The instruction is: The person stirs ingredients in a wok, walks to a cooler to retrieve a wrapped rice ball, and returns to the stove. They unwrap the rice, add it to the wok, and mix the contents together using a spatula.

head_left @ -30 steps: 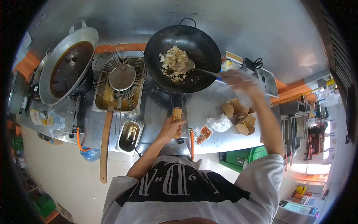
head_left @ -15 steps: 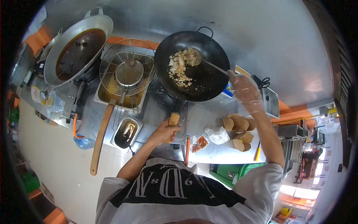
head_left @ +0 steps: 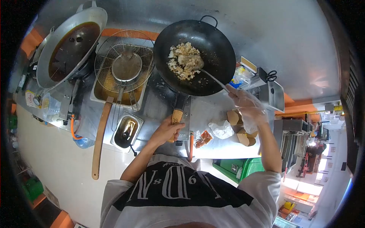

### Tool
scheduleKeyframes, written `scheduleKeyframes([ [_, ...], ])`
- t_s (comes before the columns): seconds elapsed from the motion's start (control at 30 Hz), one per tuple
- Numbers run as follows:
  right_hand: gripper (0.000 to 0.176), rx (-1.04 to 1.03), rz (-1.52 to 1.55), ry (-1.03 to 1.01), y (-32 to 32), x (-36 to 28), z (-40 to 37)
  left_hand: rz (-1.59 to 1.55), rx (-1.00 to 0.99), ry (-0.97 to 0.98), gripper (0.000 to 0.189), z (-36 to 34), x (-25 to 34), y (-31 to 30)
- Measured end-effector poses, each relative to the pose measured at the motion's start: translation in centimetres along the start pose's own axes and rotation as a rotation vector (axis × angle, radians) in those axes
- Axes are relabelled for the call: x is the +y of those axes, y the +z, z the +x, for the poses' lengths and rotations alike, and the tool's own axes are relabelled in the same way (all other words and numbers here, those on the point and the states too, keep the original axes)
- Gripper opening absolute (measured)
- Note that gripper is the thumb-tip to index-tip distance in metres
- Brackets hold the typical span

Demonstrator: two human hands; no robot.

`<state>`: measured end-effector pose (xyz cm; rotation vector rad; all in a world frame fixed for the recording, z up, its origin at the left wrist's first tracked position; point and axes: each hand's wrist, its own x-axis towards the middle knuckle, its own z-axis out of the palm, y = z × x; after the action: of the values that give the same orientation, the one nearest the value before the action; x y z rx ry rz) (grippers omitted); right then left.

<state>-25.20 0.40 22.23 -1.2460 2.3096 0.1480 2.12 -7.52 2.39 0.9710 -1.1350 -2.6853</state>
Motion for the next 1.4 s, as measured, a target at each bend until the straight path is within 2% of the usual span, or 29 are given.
scheduleKeyframes([
  [0.07,0.049,0.154,-0.069,-0.295,3.9,2.6,1.2,-0.014,0.015,0.015,0.025,-0.1,-0.2,0.1],
  [0.1,0.049,0.039,-0.103,-0.06,4.1,-0.2,3.0,-0.005,0.005,-0.001,0.025,-0.2,-0.4,0.0],
  [0.13,0.049,0.041,-0.101,-0.052,4.8,2.0,5.1,0.005,-0.014,0.009,0.026,-0.1,-0.4,-0.1],
  [0.2,0.04,0.411,-1.749,-0.63,7.7,8.3,9.0,0.013,-0.033,0.024,0.026,0.3,-0.4,-0.1],
  [0.23,0.043,0.325,-0.887,-0.695,5.0,7.9,6.9,0.016,-0.039,0.027,0.027,0.2,-0.7,-0.2],
  [0.27,0.043,0.328,-0.891,-0.695,2.7,6.0,4.5,0.018,-0.045,0.039,0.028,0.3,-0.5,-0.4],
  [0.33,0.042,-0.008,-0.844,-0.337,0.6,2.7,0.3,0.008,-0.031,0.032,0.028,0.4,-0.4,-0.5],
  [0.37,0.042,-0.014,-0.852,-0.342,1.1,1.4,0.4,0.0,-0.017,0.015,0.029,0.3,-0.6,-0.4],
  [0.43,0.04,0.003,-0.18,-0.061,2.8,-0.7,0.3,0.007,-0.028,0.022,0.029,0.0,-0.6,-0.5],
  [0.47,0.04,0.011,-0.186,-0.061,2.8,0.8,1.0,0.013,-0.039,0.043,0.029,0.2,-0.4,-0.4],
  [0.53,0.04,0.143,-0.282,-0.56,2.4,4.1,2.2,0.026,-0.052,0.047,0.029,0.4,-0.8,-0.5],
  [0.67,0.041,0.191,-0.415,-0.459,-0.1,3.0,0.6,0.013,-0.026,0.02,0.028,0.1,-0.3,-0.3],
  [0.73,0.043,0.263,-0.426,-0.665,2.1,2.7,3.2,0.02,-0.032,0.009,0.032,0.3,-0.8,-0.6],
  [0.77,0.043,0.266,-0.421,-0.66,3.9,3.0,5.0,0.029,-0.039,0.015,0.036,0.5,-0.7,-0.7],
  [0.83,0.048,0.201,-0.446,-0.421,6.7,3.3,7.9,0.034,-0.05,0.024,0.036,0.6,-0.7,-0.9],
  [0.9,0.044,0.225,-0.426,-0.507,5.5,5.0,5.5,0.022,-0.052,0.032,0.036,0.5,-1.1,-0.9],
  [0.97,0.042,0.254,-0.405,-0.596,4.5,3.4,2.3,0.021,-0.054,0.069,0.035,0.7,-1.3,-1.0],
  [1.03,0.041,0.204,-0.239,-0.362,5.0,0.5,-0.2,0.02,-0.033,0.074,0.036,1.1,-0.9,-1.0],
  [1.07,0.041,0.197,-0.226,-0.346,5.8,0.9,0.3,0.028,-0.025,0.057,0.036,0.7,-1.2,-0.8],
  [1.13,0.042,0.066,-0.607,-0.348,4.9,0.8,3.4,0.028,-0.058,0.074,0.035,0.7,-0.8,-0.8],
  [1.17,0.042,0.389,-0.75,-0.623,4.1,2.4,1.5,0.023,-0.085,0.077,0.035,0.4,-0.7,-0.8],
  [1.2,0.042,0.391,-0.748,-0.617,2.8,1.7,0.1,0.027,-0.088,0.075,0.035,0.2,-0.6,-0.7],
  [1.27,0.043,-0.014,-0.315,-0.247,0.7,0.8,-1.2,0.034,-0.04,0.068,0.028,0.2,-0.2,-0.6],
  [1.3,0.045,-0.029,-0.416,-0.349,4.4,6.9,1.9,0.029,-0.04,0.069,0.028,0.4,-0.2,-0.6],
  [1.33,0.045,-0.032,-0.41,-0.344,6.8,8.2,4.1,0.031,-0.034,0.047,0.027,0.5,-0.3,-0.7],
  [1.4,0.05,0.146,-0.843,-0.469,9.2,8.7,6.8,0.042,-0.042,0.024,0.027,0.9,-0.3,-1.0],
])
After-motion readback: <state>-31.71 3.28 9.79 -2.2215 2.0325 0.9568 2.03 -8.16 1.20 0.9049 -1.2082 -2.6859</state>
